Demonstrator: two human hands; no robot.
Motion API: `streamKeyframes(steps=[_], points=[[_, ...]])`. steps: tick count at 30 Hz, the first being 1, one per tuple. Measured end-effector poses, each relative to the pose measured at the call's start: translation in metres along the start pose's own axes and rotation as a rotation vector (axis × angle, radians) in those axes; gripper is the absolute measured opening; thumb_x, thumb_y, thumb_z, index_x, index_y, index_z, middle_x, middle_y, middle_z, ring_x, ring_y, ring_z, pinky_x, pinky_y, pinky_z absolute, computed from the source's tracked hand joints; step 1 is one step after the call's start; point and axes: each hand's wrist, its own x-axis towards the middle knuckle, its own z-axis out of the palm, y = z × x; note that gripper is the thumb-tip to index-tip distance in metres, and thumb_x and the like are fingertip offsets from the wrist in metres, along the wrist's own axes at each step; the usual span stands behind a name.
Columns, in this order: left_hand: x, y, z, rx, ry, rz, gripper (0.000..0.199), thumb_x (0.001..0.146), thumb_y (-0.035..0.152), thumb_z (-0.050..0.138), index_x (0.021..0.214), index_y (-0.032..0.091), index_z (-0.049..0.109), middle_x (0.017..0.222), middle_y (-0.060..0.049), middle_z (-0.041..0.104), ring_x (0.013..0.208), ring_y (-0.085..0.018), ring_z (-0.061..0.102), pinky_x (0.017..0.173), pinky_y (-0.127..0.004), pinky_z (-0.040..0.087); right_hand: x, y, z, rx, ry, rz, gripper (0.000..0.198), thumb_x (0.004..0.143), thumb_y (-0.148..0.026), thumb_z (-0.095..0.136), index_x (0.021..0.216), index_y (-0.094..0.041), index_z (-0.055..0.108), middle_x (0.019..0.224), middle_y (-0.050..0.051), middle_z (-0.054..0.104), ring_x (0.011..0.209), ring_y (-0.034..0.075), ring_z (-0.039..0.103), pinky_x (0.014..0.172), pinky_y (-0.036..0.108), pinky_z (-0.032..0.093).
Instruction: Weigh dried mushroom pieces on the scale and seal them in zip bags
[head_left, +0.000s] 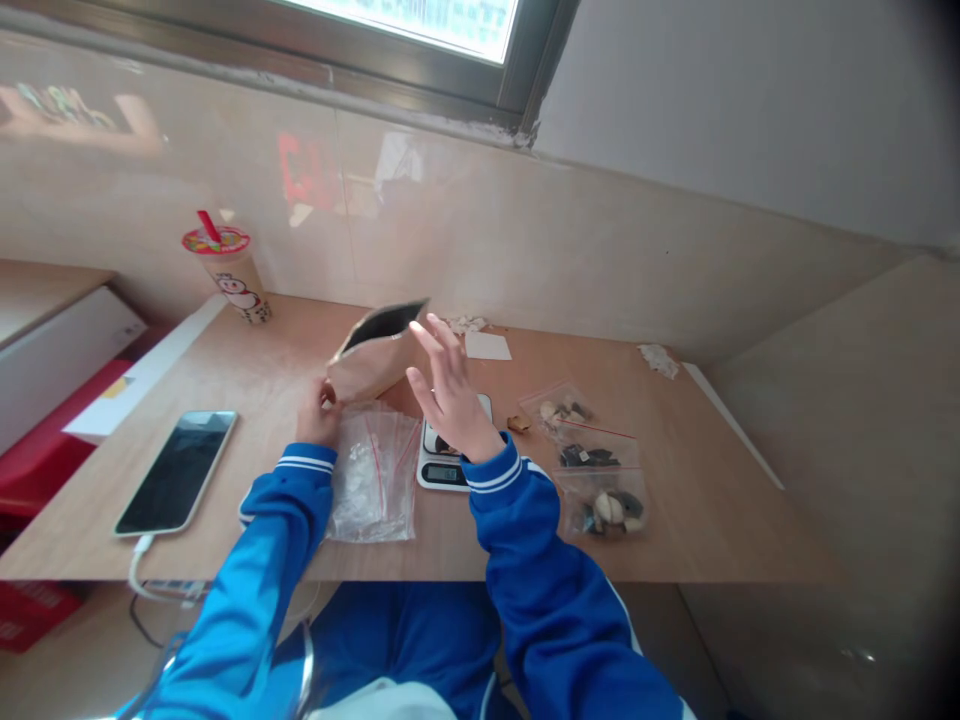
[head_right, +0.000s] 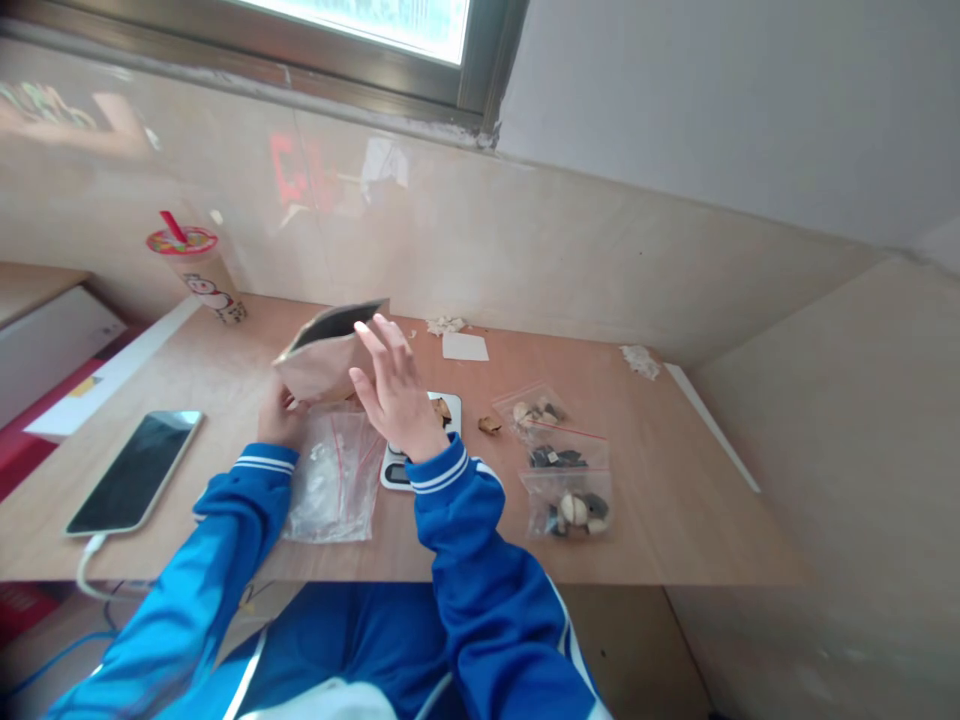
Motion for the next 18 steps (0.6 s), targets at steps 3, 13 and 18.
streamKeyframes(steps=[3,13,18], points=[[-0.011,-0.002,-0.006,0.037,-0.014,0.068,0.043,0.077,0.025,0.059,0.119,0.018,0.058,0.110,-0.008,0.069,0.101,-0.026,0.066,0.087,-0.040,0.055,0.008,0.002,0.010,-0.123,-0.129,-0.067,0.036,0.101,-0.030,0.033,0.126,-0.017,0.056,0.142,0.012,0.044,0.135,0.022,0.037,0.113,0.042,0.035],[-0.017,-0.001,-0.004,-0.007,-0.038,0.250,0.043,0.079,0.026,0.060,0.122,0.019,0.060,0.126,-0.009,0.065,0.117,-0.028,0.061,0.101,-0.046,0.050,0.015,-0.021,-0.014,-0.406,-0.582,-0.120,0.030,0.096,-0.014,0.040,0.089,-0.012,0.069,0.092,0.012,0.072,0.089,0.023,0.066,0.082,0.035,0.050],[-0.019,0.001,-0.005,-0.015,0.001,0.284,0.041,0.080,0.027,0.061,0.120,0.017,0.061,0.125,-0.010,0.065,0.117,-0.028,0.061,0.102,-0.048,0.050,0.034,-0.008,0.021,-0.243,-0.802,-0.169,0.022,0.089,-0.012,0.052,0.103,-0.012,0.068,0.111,0.012,0.071,0.104,0.024,0.065,0.094,0.035,0.049]])
